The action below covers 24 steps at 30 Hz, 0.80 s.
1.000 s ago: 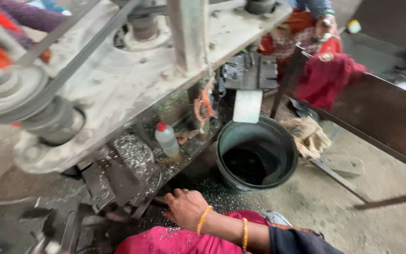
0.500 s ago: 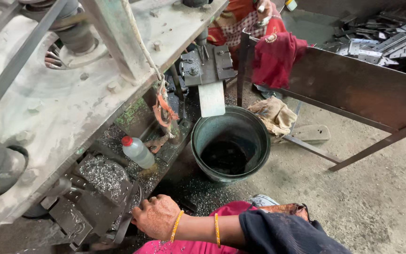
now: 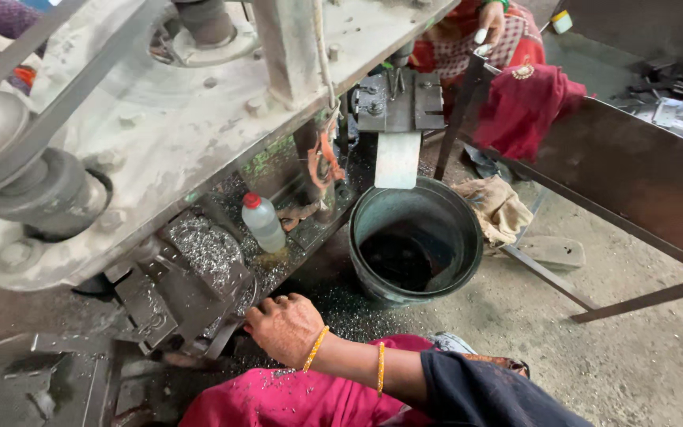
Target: The person places metal plates into a machine and removes them after processing, while sorting through a bin of similar metal parts.
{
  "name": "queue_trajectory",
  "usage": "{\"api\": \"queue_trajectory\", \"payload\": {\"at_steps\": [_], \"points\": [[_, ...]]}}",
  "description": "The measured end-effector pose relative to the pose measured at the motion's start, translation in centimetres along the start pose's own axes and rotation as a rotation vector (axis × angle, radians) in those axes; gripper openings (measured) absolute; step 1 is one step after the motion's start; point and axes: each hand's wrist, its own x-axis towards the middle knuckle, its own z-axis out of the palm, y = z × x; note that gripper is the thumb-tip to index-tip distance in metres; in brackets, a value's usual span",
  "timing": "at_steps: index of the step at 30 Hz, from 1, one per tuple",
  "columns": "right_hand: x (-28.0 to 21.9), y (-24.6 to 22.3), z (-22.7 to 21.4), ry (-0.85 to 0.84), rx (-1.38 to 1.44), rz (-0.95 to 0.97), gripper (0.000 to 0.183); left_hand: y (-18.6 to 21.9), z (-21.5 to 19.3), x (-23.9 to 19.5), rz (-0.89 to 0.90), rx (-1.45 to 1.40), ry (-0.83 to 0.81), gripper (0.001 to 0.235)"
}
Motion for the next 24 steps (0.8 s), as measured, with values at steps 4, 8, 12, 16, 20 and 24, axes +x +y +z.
{"api": "queue_trajectory", "payload": {"at_steps": [4, 8, 12, 16, 20, 24], "points": [[0.2, 0.4, 0.0, 0.033, -0.031, -0.014, 0.026, -6.8, 0.4, -2.7, -0.107, 0.038, -0.044, 0.071], [0.0, 0.1, -0.1, 0.001, -0.004, 0.022, 0.023, -13.8, 0.3, -5.6, -0.237, 0.034, -0.099, 0.074], [0.1, -0.1, -0.5, -0.013, -0.032, -0.02, 0.023, -15.8, -0.3, -4.0, -0.291, 0.0, -0.139, 0.078], [-0.2, 0.1, -0.4, 0.07, -0.06, -0.03, 0.026, -15.9, -0.6, -2.3, -0.401, -0.09, -0.188, 0.094], [0.2, -0.1, -1.0, 0.123, -0.086, -0.043, 0.026, -16.0, -1.8, -2.9, -0.649, -0.21, -0.229, 0.084], [0.2, -0.4, -1.4, 0.124, -0.068, -0.045, 0.026, -16.4, -2.3, -4.7, -0.692, -0.294, -0.142, 0.057]]}}
